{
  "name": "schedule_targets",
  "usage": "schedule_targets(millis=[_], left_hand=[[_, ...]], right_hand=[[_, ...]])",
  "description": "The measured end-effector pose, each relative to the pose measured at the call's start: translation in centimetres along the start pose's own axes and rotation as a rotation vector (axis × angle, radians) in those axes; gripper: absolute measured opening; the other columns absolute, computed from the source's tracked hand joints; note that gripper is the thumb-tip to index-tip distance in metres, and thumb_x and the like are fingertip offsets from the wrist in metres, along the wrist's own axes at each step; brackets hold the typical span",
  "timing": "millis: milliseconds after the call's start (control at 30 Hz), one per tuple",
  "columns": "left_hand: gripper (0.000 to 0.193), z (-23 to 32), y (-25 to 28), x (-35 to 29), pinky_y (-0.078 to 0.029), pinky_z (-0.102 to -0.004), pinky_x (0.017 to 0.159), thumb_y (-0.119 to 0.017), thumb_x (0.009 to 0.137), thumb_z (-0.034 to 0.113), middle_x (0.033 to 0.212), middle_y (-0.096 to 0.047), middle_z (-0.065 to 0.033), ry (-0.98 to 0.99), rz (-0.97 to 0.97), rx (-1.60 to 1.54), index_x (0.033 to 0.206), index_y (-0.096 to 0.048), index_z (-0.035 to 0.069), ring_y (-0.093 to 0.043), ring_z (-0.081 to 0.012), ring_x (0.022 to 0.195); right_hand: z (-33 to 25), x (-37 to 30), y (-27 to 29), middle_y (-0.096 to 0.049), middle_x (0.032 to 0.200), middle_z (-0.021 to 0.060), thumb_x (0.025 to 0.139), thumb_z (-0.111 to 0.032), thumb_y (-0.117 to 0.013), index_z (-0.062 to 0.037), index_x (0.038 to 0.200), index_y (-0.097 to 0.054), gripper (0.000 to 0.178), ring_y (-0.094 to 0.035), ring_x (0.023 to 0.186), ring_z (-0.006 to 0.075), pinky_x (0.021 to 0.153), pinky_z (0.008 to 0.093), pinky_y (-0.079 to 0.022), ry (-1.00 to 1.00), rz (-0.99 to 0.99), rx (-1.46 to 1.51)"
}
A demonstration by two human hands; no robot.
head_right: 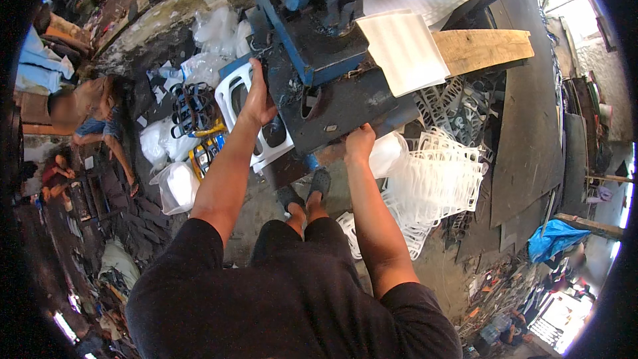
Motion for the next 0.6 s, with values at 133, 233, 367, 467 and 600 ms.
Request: schedule_targets(millis=[133, 233, 367, 467, 600], left_hand=[[0.091, -0.4, -0.5, -0.5, -0.042, -0.0442, 0.104, -0.035, 0.083, 0.085, 0.134, -0.059, -0.0061, 0.003, 0.016, -0.043, 0.139, -0.052, 0.015, -0.056, -0.0266, 0.121], [0.095, 0.0, 0.1, -0.7, -0.039, -0.0455, 0.107, -0.033, 0.082, 0.086, 0.140, -0.054, -0.0075, -0.023, 0.007, -0.067, 0.143, -0.047, 0.014, -0.051, -0.0279, 0.126], [0.101, -1.1, -1.4, -0.7, -0.032, -0.0471, 0.112, -0.028, 0.083, 0.087, 0.150, -0.044, -0.0100, -0.045, -0.027, -0.022, 0.149, -0.039, 0.012, -0.041, -0.0304, 0.137], [0.099, 0.4, 0.5, -2.6, -0.033, -0.0448, 0.112, -0.029, 0.085, 0.085, 0.150, -0.044, -0.0106, -0.101, 0.089, -0.032, 0.148, -0.040, 0.009, -0.042, -0.0305, 0.136], [0.092, -0.9, 5.7, -0.2, -0.046, -0.0351, 0.097, -0.042, 0.088, 0.077, 0.126, -0.060, -0.0106, -0.179, 0.294, -0.055, 0.139, -0.046, 0.001, -0.057, -0.0245, 0.111]], right_hand=[[-2.0, 0.2, 0.5, -0.069, 0.089, 0.0120, 0.093, -0.007, -0.055, -0.0012, 0.099, -0.067, 0.014, -0.064, 0.074, 0.0241, 0.067, 0.0366, -0.052, 0.113, -0.164, -0.494], [-13.9, -3.4, -0.7, -0.071, 0.087, 0.0174, 0.085, -0.019, -0.072, -0.0032, 0.095, -0.073, 0.019, -0.069, 0.083, 0.0291, 0.074, 0.0371, -0.053, 0.390, -0.413, -1.291], [-44.0, -12.8, -1.2, -0.071, 0.086, 0.0157, 0.088, -0.023, -0.069, -0.0041, 0.096, -0.073, 0.021, -0.069, 0.080, 0.0283, 0.071, 0.0369, -0.053, 1.283, -0.034, -1.436], [-52.2, -16.8, 3.0, -0.070, 0.085, 0.0162, 0.090, -0.025, -0.066, -0.0044, 0.097, -0.073, 0.023, -0.069, 0.080, 0.0279, 0.071, 0.0367, -0.054, 1.311, 0.221, -1.756], [-53.9, -20.9, 6.7, -0.070, 0.084, 0.0169, 0.092, -0.028, -0.062, -0.0049, 0.097, -0.073, 0.026, -0.069, 0.079, 0.0275, 0.070, 0.0365, -0.054, 1.127, 0.388, -2.030]])
Point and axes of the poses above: each hand's wrist, its own x-axis towards the middle knuckle, its own y-axis out of the back of the hand, z = x × y, the point moved 9 cm from there along x, towards the middle knuckle
